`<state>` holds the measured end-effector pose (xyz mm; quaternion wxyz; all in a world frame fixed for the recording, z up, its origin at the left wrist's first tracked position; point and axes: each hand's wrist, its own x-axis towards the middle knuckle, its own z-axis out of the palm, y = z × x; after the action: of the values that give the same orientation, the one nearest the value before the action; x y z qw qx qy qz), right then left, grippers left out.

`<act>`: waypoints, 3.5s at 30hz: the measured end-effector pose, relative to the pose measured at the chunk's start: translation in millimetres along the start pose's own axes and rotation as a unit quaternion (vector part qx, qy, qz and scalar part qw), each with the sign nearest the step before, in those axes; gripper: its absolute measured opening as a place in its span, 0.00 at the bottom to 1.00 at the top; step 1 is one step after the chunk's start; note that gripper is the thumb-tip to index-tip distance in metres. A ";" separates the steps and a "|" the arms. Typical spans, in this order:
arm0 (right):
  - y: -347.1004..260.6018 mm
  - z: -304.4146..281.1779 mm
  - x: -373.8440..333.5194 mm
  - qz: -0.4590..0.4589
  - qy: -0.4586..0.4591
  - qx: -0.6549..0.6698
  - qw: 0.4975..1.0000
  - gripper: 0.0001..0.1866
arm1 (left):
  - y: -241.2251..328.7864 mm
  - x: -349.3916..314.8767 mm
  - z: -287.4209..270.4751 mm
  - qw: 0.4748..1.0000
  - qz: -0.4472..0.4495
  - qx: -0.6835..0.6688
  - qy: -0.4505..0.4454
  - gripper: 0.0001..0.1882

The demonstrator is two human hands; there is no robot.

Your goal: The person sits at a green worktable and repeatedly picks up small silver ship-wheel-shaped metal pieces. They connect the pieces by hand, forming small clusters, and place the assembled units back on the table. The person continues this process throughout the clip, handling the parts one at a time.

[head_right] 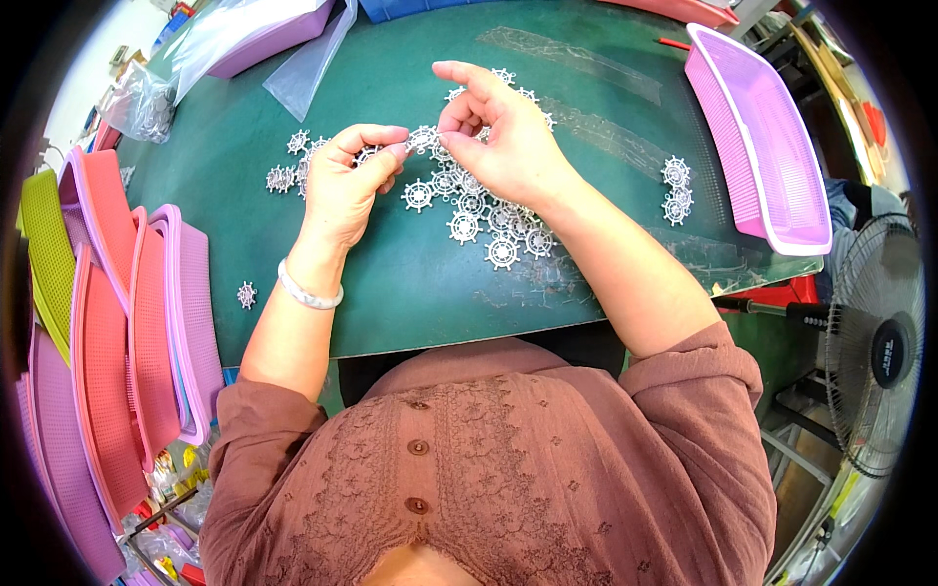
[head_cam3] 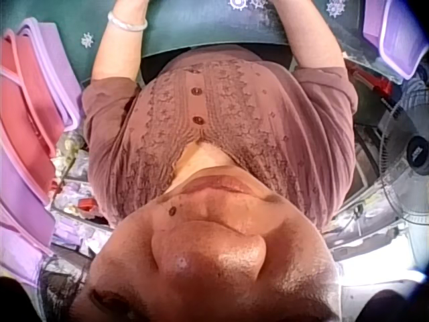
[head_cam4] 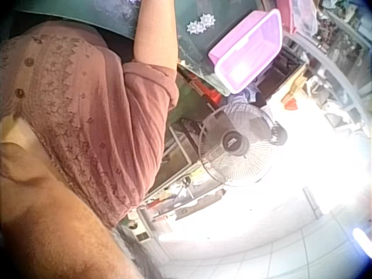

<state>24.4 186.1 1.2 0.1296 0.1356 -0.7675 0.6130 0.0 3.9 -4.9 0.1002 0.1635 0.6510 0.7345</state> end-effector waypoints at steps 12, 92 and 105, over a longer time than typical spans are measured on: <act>-0.3 -0.1 0.2 0.003 -0.008 0.040 0.999 0.28 | -1.1 0.7 -0.5 0.998 0.039 0.047 0.015 0.09; -6.1 14.3 -9.6 -0.120 -0.206 -0.287 0.928 0.38 | -7.0 9.9 -22.0 0.947 -0.150 -0.283 0.021 0.06; -2.3 3.7 -3.5 0.090 -0.095 0.048 0.990 0.31 | 2.8 6.1 -11.8 0.980 -0.168 -0.098 -0.038 0.08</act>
<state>28.3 182.1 1.3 -0.0063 0.1292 -0.7549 0.6430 -9.8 -5.1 -2.6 0.2628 0.0689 0.5896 0.7606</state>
